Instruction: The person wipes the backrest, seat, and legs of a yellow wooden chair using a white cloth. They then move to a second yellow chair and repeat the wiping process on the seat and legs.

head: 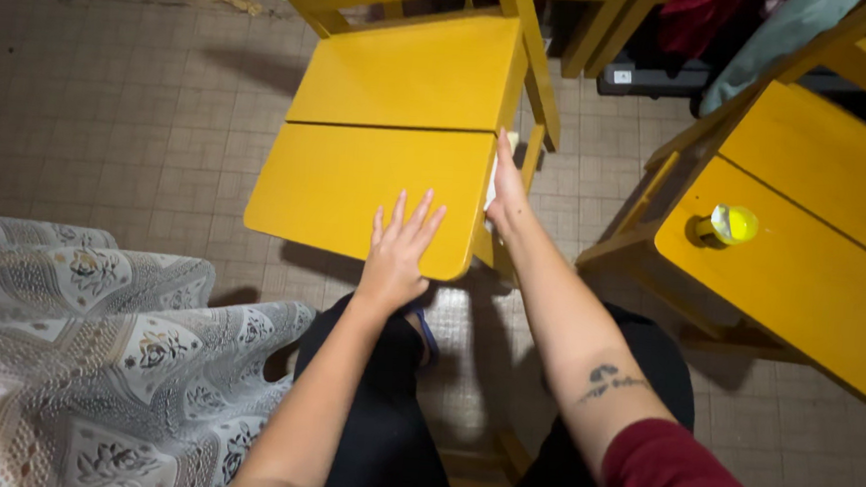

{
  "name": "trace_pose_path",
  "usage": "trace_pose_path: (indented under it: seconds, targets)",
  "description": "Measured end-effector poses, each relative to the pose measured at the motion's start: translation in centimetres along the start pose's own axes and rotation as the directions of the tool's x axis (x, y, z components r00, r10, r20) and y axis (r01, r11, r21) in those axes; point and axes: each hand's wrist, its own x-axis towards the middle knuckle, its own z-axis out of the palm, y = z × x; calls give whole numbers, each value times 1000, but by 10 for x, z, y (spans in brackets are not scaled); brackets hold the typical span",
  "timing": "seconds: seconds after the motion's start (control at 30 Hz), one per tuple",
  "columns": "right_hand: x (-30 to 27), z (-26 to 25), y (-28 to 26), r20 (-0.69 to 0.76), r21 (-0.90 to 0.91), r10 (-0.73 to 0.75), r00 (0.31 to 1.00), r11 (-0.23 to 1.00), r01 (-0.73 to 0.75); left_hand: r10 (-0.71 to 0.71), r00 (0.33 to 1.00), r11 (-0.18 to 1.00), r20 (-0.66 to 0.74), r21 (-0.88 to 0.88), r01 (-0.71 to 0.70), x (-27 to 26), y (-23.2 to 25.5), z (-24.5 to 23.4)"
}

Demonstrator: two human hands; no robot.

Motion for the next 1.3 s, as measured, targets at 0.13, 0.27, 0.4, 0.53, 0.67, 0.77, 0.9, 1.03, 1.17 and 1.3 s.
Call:
trace_pose_path:
  seconds: [0.13,0.27,0.4,0.53,0.67,0.77,0.9,1.03,1.17,1.3]
  targets:
    - [-19,-12,6,-109,-45,-54,993,998,49,43,999,999,22,-16,-43,-6,7,0]
    - [-28,-37,1,25,26,-88,996,996,88,60,988,997,141,32,-65,-5,26,11]
    - [-39,-60,-6,-114,-35,-129,985,991,126,98,982,994,159,24,-103,-4,45,24]
    - [-50,-52,-27,-11,-9,-171,985,985,171,127,982,991,141,20,-131,12,61,30]
    - [-42,-29,-72,160,107,-196,968,978,180,142,983,988,117,39,-147,45,80,34]
    - [-39,-21,-105,207,126,-222,953,972,199,121,984,990,133,63,-130,74,97,40]
    - [-31,-24,-139,225,119,-245,943,968,223,131,986,985,103,103,-142,110,117,55]
    - [-33,-46,-160,198,88,-250,948,968,236,121,983,982,136,131,-139,142,132,77]
    - [-30,-63,-180,190,76,-257,947,966,247,109,981,974,159,179,-137,176,147,97]
    - [-20,-75,-190,189,76,-254,948,967,244,100,978,965,184,222,-141,202,158,112]
